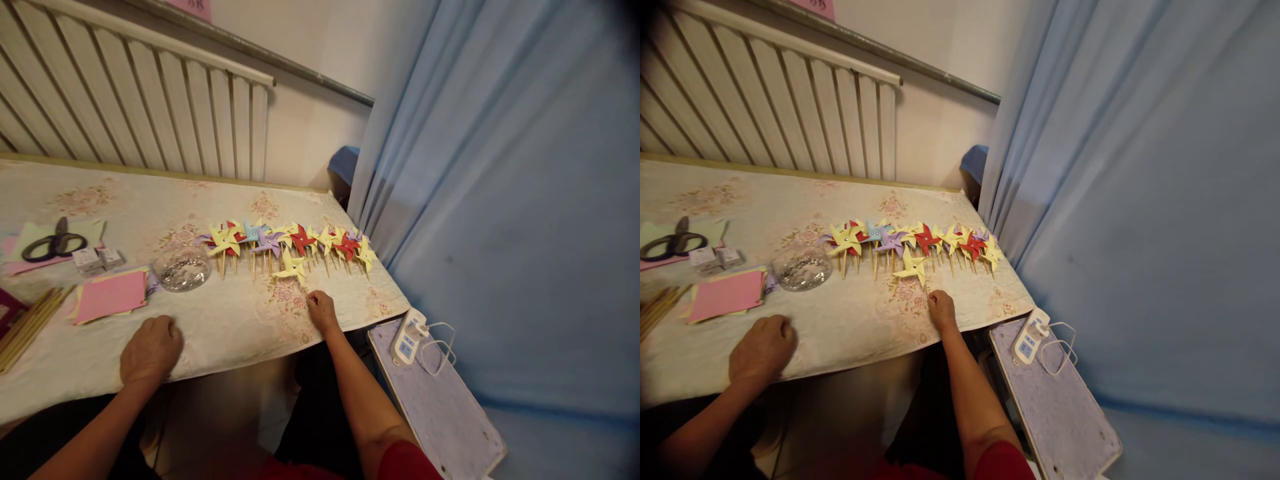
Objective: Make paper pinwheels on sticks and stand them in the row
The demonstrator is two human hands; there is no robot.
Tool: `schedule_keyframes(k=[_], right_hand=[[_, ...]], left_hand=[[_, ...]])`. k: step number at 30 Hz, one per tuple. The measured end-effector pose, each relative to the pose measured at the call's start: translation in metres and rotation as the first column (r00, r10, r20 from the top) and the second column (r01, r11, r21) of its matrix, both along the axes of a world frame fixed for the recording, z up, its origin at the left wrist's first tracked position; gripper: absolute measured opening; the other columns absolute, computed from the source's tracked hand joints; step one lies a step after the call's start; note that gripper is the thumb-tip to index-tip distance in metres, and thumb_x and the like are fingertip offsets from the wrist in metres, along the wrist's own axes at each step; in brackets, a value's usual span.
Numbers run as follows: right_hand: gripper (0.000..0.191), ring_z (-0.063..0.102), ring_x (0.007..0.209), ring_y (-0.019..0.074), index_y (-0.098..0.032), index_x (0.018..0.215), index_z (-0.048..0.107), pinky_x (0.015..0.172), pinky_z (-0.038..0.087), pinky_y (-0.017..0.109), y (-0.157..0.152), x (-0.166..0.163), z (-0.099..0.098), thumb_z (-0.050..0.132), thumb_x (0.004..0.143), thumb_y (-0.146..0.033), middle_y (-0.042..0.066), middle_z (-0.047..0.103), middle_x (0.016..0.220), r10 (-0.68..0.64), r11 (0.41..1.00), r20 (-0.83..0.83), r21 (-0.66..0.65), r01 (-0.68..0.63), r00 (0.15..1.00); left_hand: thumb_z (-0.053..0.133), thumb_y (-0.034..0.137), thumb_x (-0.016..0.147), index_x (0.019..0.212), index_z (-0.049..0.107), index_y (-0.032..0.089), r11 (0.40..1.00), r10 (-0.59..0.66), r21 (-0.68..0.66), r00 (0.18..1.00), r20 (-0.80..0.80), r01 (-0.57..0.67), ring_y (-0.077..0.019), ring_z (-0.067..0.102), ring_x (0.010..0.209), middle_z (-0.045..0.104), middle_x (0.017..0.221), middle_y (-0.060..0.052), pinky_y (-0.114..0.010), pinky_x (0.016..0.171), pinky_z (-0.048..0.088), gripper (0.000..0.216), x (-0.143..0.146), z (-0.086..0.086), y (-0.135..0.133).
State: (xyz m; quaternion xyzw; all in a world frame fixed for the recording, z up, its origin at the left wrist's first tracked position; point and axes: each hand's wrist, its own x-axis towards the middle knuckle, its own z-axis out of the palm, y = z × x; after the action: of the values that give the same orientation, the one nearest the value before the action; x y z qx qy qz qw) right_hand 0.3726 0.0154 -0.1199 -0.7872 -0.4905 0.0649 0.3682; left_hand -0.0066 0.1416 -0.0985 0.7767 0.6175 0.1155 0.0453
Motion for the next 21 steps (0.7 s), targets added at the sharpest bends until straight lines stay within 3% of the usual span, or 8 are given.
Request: schedule_keyframes(k=[21], right_hand=[[0.015,0.053,0.07,0.0173,-0.021,0.072,0.064,0.067,0.038,0.026,-0.0003,0.0028,-0.0037,0.052,0.079,-0.015,0.002,0.063,0.071,-0.065,0.998,0.0,0.013,0.065,0.998]], left_hand=[[0.029,0.029,0.097,0.1,0.066,0.012,1.0,-0.003,0.002,1.0,-0.027,0.003,-0.0325,0.063,0.094,0.064,0.104,-0.021,-0.042,0.073,0.044,0.041,-0.0003,0.0009,-0.0006]])
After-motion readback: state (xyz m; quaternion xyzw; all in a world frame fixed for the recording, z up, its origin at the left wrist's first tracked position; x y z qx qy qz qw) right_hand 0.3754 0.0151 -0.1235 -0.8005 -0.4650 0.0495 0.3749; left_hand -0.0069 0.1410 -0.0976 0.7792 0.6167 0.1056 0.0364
